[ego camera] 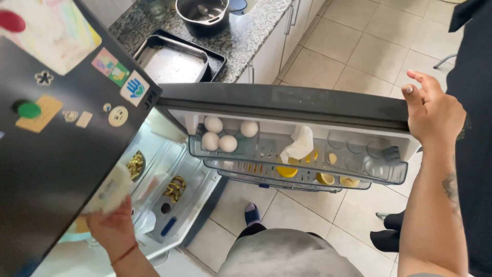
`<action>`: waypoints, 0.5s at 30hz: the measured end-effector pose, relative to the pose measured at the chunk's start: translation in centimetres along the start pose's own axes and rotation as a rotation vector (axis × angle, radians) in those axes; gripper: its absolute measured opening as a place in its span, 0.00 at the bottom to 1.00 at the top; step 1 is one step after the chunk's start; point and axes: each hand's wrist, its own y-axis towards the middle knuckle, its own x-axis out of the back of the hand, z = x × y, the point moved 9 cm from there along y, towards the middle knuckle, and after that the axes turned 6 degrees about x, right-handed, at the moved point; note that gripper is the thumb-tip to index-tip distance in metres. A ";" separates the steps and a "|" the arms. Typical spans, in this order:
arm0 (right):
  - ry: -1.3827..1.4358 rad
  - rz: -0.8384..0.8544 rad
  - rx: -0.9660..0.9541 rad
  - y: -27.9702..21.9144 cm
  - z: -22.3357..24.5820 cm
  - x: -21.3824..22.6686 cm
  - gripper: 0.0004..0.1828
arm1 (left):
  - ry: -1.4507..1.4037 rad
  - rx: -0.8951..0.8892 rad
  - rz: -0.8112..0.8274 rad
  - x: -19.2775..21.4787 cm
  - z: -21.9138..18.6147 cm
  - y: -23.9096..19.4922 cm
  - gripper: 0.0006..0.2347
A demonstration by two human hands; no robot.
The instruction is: The person is preparing ingredients for a blender, including peeling a red pepper, handling cherry tomatoes, and retrieving a container of cheese from the refrigerator.
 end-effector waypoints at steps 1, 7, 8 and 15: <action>0.030 -0.047 0.013 0.0 -0.3 0.2 0.36 | 0.022 -0.010 0.052 0.1 0.5 -3.6 0.24; 0.389 -0.166 0.167 -1.3 1.8 3.2 0.15 | -0.005 0.033 -0.073 4.6 4.3 -20.7 0.29; 0.400 -0.155 0.187 -1.5 1.9 3.3 0.15 | -0.016 0.020 -0.092 4.2 4.5 -23.5 0.29; 0.290 -0.042 0.426 -9.2 4.7 8.5 0.18 | -0.417 0.208 0.381 -3.5 5.6 -40.8 0.27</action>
